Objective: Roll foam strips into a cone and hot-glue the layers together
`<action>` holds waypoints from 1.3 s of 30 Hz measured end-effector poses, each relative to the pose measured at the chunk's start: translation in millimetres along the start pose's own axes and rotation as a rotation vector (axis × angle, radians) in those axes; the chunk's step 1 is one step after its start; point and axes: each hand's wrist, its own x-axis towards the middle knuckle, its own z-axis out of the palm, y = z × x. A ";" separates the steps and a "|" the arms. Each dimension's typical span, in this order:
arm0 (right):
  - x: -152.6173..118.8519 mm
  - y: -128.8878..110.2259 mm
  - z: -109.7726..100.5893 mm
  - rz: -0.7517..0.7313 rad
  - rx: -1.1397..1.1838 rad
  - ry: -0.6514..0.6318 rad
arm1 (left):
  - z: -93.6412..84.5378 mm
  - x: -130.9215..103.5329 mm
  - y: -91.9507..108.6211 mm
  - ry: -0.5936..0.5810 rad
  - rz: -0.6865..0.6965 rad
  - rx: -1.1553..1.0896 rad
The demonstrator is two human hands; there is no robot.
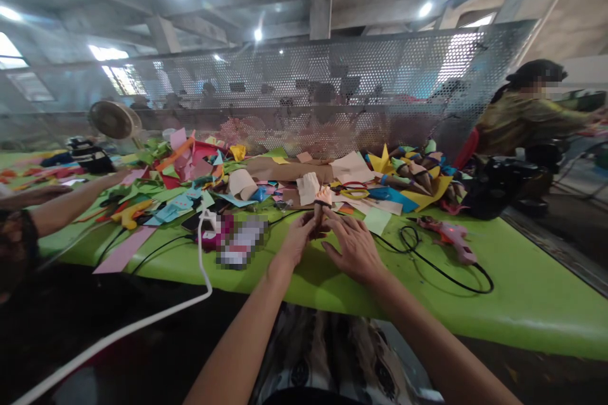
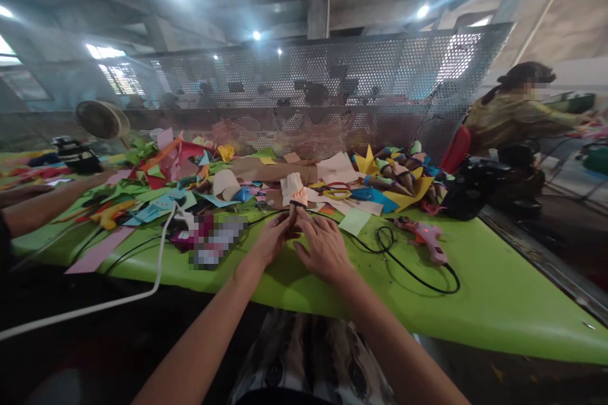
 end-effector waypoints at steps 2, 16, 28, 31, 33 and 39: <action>-0.2 0.4 -0.2 0.003 0.011 0.003 | 0.5 -0.2 0.4 0.000 0.000 -0.008; -0.6 1.5 0.8 0.009 0.029 0.030 | 1.7 -1.5 1.3 -0.016 -0.026 -0.019; -0.9 1.5 1.5 0.005 0.043 0.030 | -0.5 0.6 -1.9 -0.032 -0.041 -0.022; -0.7 1.2 1.0 -0.002 0.050 0.026 | -0.7 1.1 -2.3 -0.034 -0.035 -0.033; -0.5 0.8 0.0 0.009 0.050 0.033 | -0.9 1.3 -2.3 -0.038 -0.033 -0.044; 0.0 0.5 -1.4 0.033 0.043 0.027 | -1.8 1.4 -1.6 -0.055 -0.035 -0.067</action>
